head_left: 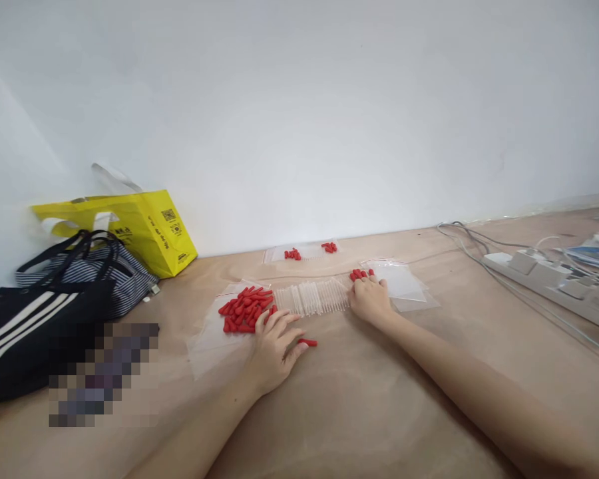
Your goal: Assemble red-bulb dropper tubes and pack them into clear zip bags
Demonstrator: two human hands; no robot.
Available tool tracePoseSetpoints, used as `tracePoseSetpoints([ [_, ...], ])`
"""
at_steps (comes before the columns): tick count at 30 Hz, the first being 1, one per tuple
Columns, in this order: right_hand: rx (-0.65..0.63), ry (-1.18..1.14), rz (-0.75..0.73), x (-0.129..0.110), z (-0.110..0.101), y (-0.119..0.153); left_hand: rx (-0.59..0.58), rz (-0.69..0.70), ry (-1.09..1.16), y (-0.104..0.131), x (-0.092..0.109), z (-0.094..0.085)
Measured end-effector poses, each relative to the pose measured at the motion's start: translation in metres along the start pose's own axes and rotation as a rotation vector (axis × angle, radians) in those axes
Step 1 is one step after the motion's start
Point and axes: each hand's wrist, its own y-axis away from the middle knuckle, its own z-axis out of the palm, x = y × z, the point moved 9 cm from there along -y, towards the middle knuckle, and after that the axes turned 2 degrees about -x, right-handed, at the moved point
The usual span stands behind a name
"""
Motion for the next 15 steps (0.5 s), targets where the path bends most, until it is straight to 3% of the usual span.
tracePoseSetpoints([
  [4, -0.002, -0.119, -0.374, -0.027, -0.007, 0.033, -0.027, 0.006, 0.018, 0.0, 0.005, 0.006],
  [6, -0.031, -0.165, -0.482, -0.035, -0.008, 0.048, -0.029, -0.008, 0.04, -0.002, 0.007, 0.007],
  [15, -0.043, -0.397, -0.569, -0.045, -0.01, 0.057, 0.018, -0.096, 0.092, -0.006, 0.007, 0.005],
])
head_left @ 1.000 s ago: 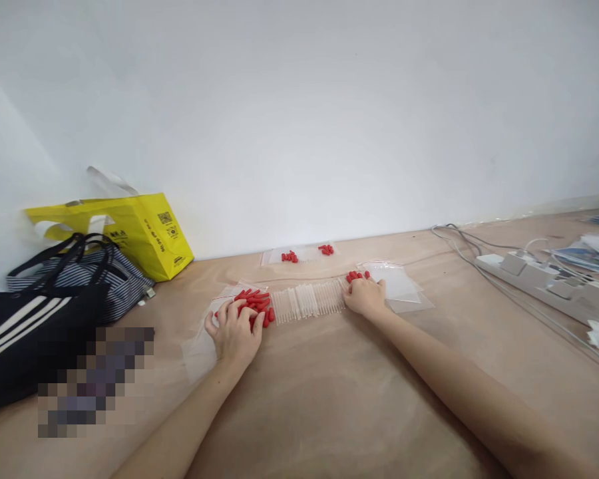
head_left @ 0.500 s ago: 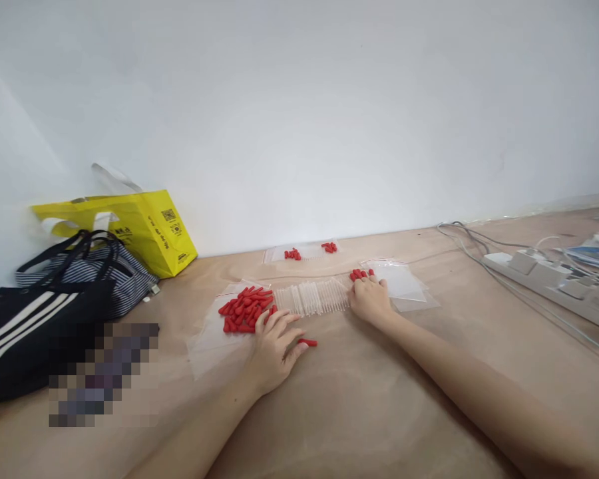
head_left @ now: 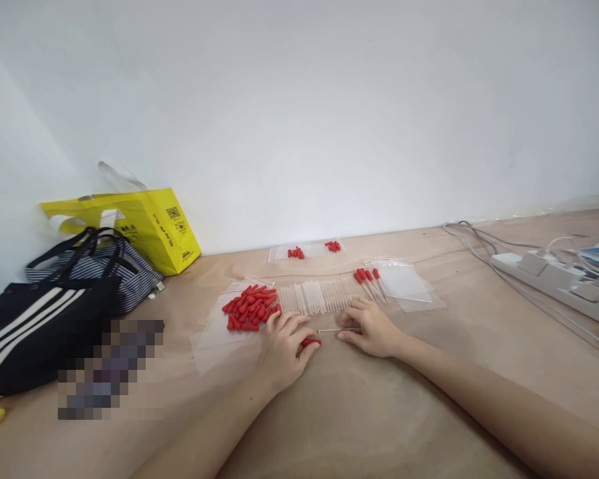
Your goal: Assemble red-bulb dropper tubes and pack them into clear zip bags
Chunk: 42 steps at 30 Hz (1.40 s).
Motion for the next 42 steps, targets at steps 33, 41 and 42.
tracePoseSetpoints([
  [33, 0.201, 0.017, 0.076, -0.022, -0.008, 0.01, 0.166, -0.042, 0.023, 0.001, -0.006, -0.012],
  [41, 0.201, -0.031, 0.048, -0.029, -0.007, 0.01, 0.164, 0.013, 0.009, 0.0, -0.001, -0.011],
  [42, 0.197, -0.044, 0.042, -0.029, -0.007, 0.01, 0.164, 0.02, 0.005, 0.0, -0.001, -0.012],
])
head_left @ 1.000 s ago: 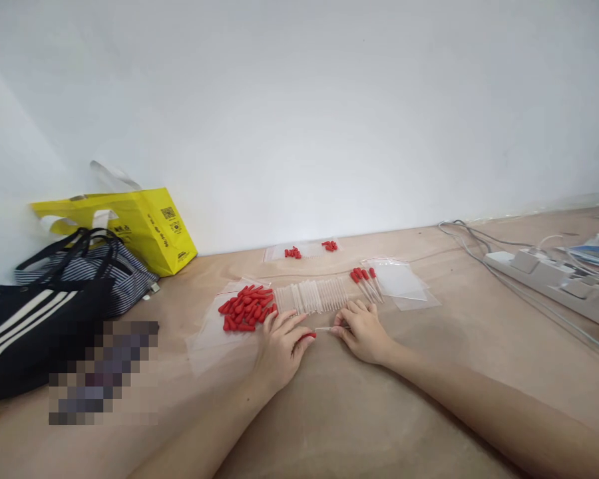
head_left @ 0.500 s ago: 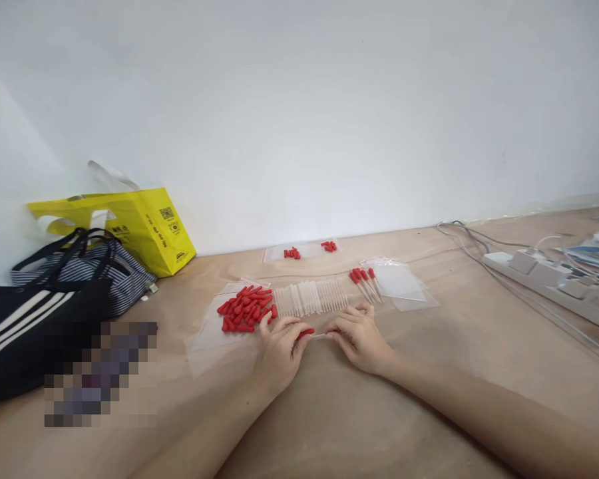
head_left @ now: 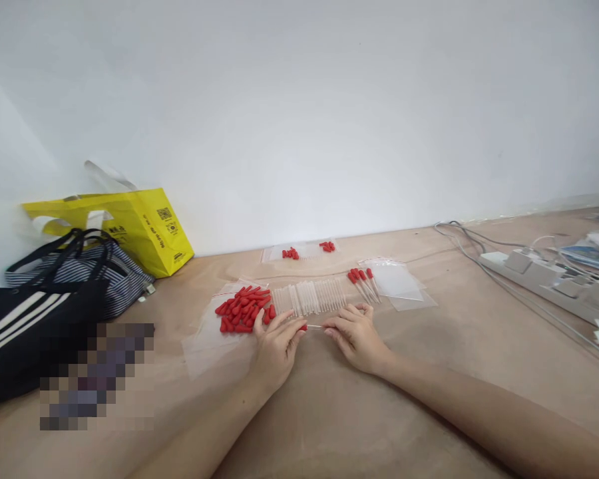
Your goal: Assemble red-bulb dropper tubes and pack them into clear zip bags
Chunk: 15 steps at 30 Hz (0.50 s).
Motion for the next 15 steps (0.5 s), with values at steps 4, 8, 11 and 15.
tracePoseSetpoints([
  [4, 0.001, -0.033, -0.032, -0.0037, -0.0004, 0.0006, 0.005, 0.017, -0.003, 0.0007, 0.0002, -0.0006],
  [8, -0.004, 0.002, -0.07, -0.0072, 0.0003, 0.0009, -0.007, 0.024, -0.001, 0.0025, 0.001, 0.0001],
  [11, -0.024, 0.046, -0.09, -0.0081, 0.0022, 0.0008, -0.025, 0.01, 0.003, 0.0035, 0.0006, 0.0012],
  [15, -0.02, 0.057, -0.116, -0.0067, 0.002, 0.0, -0.029, 0.014, 0.006, 0.0037, 0.0016, 0.0014],
])
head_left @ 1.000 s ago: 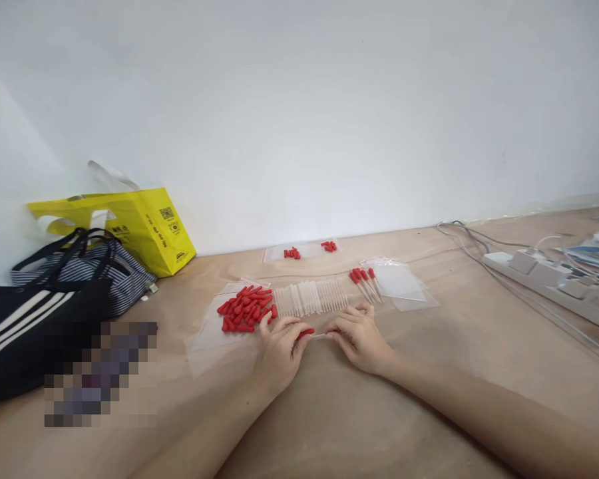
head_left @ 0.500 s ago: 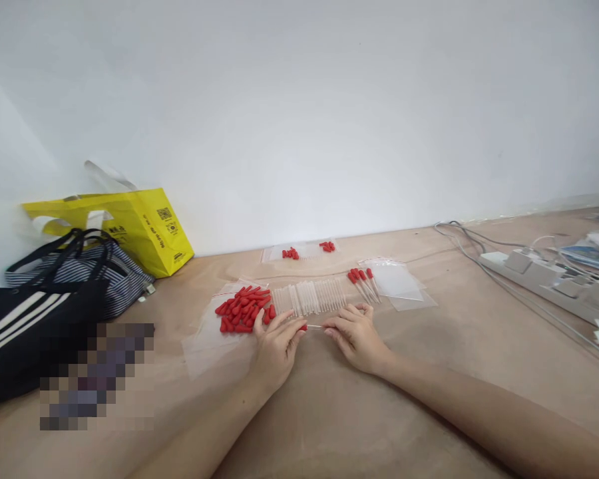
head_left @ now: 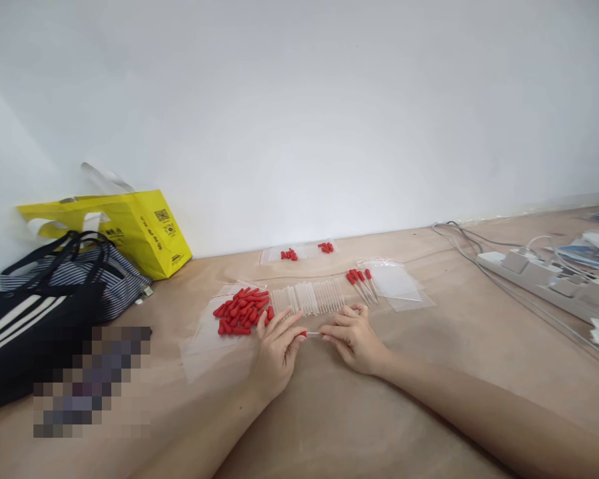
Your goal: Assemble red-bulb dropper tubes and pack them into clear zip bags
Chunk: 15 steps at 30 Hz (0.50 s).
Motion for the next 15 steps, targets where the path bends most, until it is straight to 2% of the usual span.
tracePoseSetpoints([
  [9, 0.006, 0.136, -0.127, -0.0017, 0.0047, -0.0012, -0.01, 0.097, 0.023, 0.0027, 0.0077, 0.0024],
  [15, 0.014, 0.154, -0.14, -0.0047, 0.0018, -0.0008, -0.03, 0.121, 0.027, 0.0022, 0.0093, 0.005],
])
